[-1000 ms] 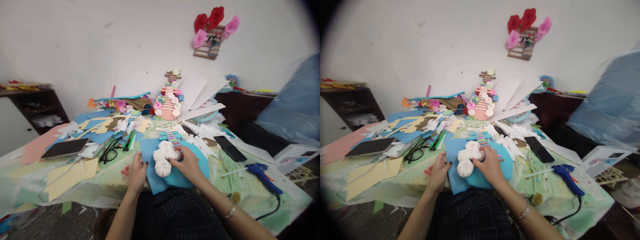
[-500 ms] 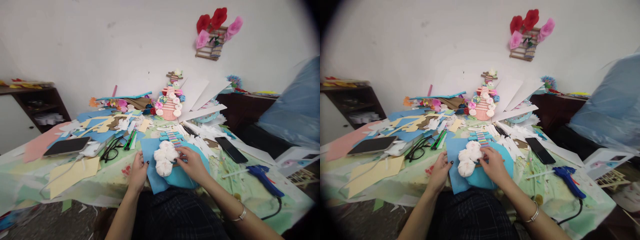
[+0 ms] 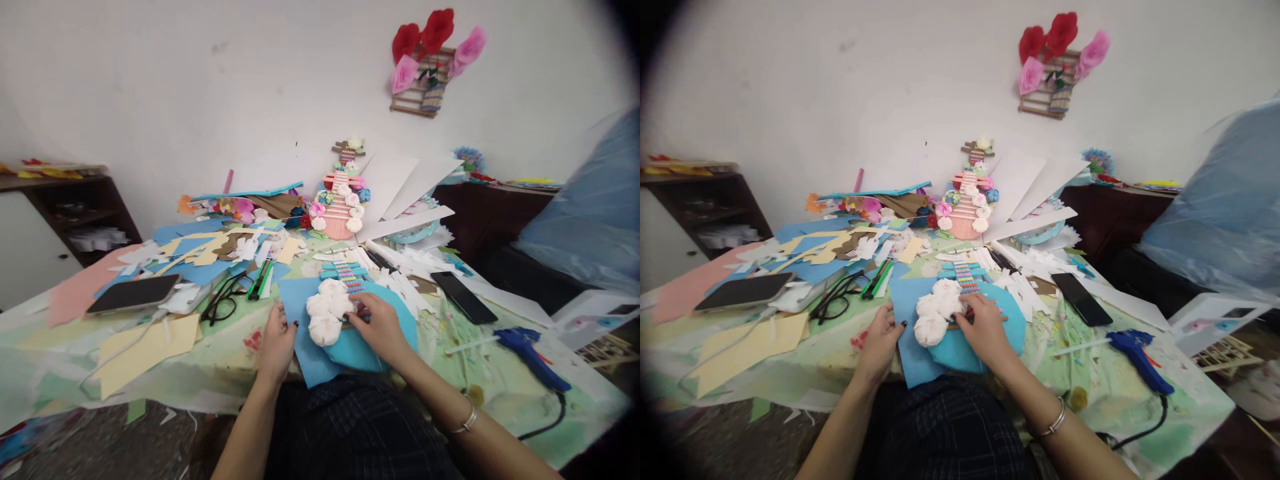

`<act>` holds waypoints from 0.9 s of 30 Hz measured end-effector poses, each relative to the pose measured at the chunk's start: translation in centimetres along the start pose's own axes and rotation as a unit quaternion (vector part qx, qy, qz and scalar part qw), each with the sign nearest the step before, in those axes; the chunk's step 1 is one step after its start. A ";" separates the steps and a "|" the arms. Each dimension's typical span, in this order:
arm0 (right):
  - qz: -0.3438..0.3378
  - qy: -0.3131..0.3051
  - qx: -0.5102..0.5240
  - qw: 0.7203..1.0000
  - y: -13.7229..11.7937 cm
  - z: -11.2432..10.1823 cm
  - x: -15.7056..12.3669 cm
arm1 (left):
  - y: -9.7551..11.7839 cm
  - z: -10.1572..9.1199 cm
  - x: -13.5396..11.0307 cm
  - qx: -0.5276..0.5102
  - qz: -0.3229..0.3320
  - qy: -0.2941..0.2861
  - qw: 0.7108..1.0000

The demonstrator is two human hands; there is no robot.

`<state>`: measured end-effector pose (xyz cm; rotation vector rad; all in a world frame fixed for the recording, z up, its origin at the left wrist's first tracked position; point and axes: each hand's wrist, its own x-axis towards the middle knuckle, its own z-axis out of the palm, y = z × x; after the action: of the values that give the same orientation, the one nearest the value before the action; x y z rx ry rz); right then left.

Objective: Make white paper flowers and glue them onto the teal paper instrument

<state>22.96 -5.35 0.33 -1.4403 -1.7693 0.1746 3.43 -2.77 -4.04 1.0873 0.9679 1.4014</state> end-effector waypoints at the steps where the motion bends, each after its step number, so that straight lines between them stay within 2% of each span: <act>1: 0.001 0.001 -0.001 1.000 0.1 0.1 -0.1 | -0.1 0.0 0.1 0.013 0.009 0.010 1.000; 4: 0.002 0.003 -0.003 1.000 0.2 0.2 -0.4 | 0.2 0.1 0.1 0.055 0.050 0.064 0.995; 6: 0.001 0.007 -0.004 1.000 0.2 0.2 -0.5 | 1.0 0.4 0.0 0.153 0.124 0.097 0.976; 8: 0.002 0.011 -0.002 1.000 0.2 0.2 -0.7 | 2.0 1.0 -0.2 0.310 0.232 0.091 0.918; 10: 0.004 0.015 0.002 1.000 0.2 0.3 -0.7 | 3.1 1.9 -0.2 0.434 0.311 0.026 0.845; 11: 0.005 0.016 0.005 1.000 0.2 0.3 -0.8 | 3.6 2.4 -0.2 0.462 0.327 -0.019 0.824; 14: 0.013 0.021 0.012 1.000 0.3 0.3 -0.8 | 4.7 4.3 -0.1 0.510 0.326 -0.123 0.787; 17: 0.020 0.020 0.027 0.999 0.5 0.2 -0.9 | 5.1 5.6 0.1 0.543 0.313 -0.165 0.761; 21: 0.028 0.010 0.057 0.998 0.8 -0.1 -1.0 | 5.0 5.9 0.1 0.563 0.319 -0.172 0.743; 27: 0.026 0.016 0.073 0.997 1.0 -0.9 -1.5 | 4.6 6.0 0.3 0.581 0.322 -0.160 0.730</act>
<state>24.35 -6.62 -0.40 -1.3777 -1.6584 0.2998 8.07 -2.98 2.00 2.7228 1.2748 0.9168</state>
